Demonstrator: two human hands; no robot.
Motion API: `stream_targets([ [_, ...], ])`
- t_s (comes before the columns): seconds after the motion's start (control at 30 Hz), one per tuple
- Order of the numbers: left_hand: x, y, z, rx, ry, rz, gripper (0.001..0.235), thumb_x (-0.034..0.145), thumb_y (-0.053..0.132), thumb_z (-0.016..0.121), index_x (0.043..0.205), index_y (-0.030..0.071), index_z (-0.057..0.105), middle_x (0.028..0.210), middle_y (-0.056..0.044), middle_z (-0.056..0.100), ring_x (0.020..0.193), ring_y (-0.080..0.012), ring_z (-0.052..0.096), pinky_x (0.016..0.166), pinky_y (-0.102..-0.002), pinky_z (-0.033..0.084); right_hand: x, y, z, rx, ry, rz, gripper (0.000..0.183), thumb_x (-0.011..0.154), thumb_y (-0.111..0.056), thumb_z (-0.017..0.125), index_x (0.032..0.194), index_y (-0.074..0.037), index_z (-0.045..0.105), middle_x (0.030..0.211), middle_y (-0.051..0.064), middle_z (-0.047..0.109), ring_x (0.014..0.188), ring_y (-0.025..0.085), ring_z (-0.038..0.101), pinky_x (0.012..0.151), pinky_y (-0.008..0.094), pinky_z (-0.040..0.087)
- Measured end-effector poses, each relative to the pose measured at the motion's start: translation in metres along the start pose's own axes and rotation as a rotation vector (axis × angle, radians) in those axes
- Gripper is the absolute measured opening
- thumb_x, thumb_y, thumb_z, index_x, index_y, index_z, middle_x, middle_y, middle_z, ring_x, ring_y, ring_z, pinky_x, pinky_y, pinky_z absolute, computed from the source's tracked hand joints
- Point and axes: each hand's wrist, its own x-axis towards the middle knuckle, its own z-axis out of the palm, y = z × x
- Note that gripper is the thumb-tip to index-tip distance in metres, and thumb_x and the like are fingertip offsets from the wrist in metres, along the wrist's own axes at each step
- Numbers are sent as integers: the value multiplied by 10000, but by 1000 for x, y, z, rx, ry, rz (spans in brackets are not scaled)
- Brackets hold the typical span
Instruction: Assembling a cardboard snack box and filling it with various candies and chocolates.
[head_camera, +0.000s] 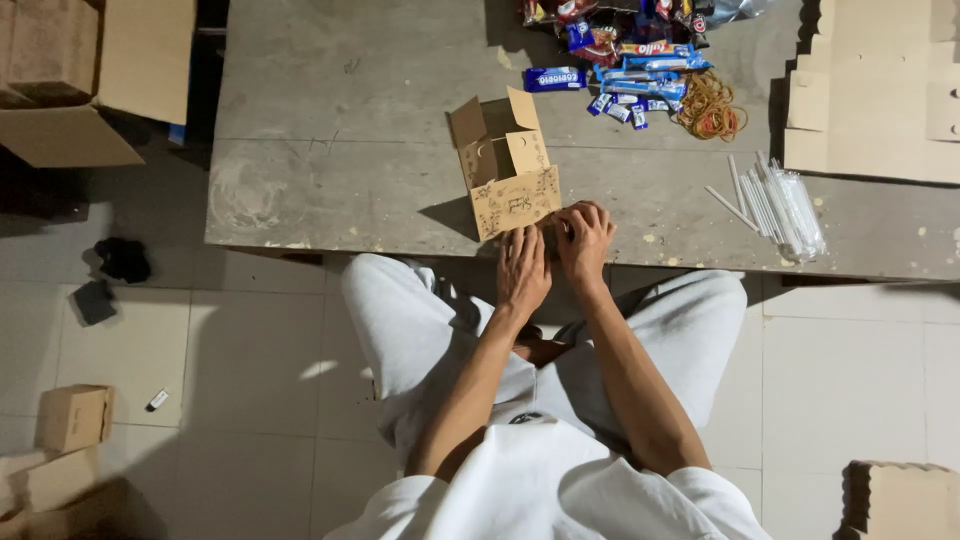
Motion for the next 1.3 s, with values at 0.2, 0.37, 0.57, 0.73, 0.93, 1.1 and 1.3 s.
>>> stream_targets([
  [0.2,-10,-19,-4,67,123,4,533,863,201,595,1344,-25,615,1440,-177,558,1456,-346,419,1136,-490,403,0,1,0,-6,-3,-6,120,919,-266,819,947,-217,713,946,-37,577,1097,205,539,841,359,371],
  [0.37,-22,-37,-7,52,107,-5,529,859,182,575,1331,-52,621,1412,-194,581,1417,-349,461,1141,-480,394,0,1,-1,26,-9,-12,119,934,-255,812,951,-199,708,946,-35,573,1093,201,542,846,358,362],
  [0.57,-21,-39,-37,40,92,-31,483,832,150,588,1256,-70,659,1312,-205,625,1341,-343,525,1121,-467,410,-1,2,-2,27,-11,-33,107,948,-250,798,963,-198,706,958,-32,570,1091,202,549,847,359,361],
  [0.73,-21,-39,-43,-13,86,-33,479,848,145,577,1261,-83,658,1265,-212,633,1296,-349,541,1084,-459,429,-3,-4,-7,5,-4,-45,98,951,-216,792,992,-186,707,973,-10,564,1089,223,553,852,359,371],
  [0.93,-24,-34,-42,66,-46,-41,693,679,165,745,1314,-83,618,1285,-208,605,1324,-350,503,1186,-482,348,-24,-13,7,-87,-178,-287,190,884,-208,722,1073,-225,738,985,34,505,948,276,511,791,410,395],
  [1.1,-24,-36,-34,92,-78,-70,690,692,91,728,1351,-61,593,1337,-183,583,1369,-331,476,1214,-474,314,-30,-23,13,-100,-323,-321,325,830,-284,718,1150,-241,744,974,33,479,907,258,466,768,405,358],
  [1.3,-19,-35,-46,49,5,-55,560,784,149,664,1299,-68,627,1234,-192,610,1280,-338,529,1180,-489,348,-31,-4,0,-183,-285,-154,299,810,-309,734,1104,-302,790,934,-2,480,897,244,475,765,405,371],
])
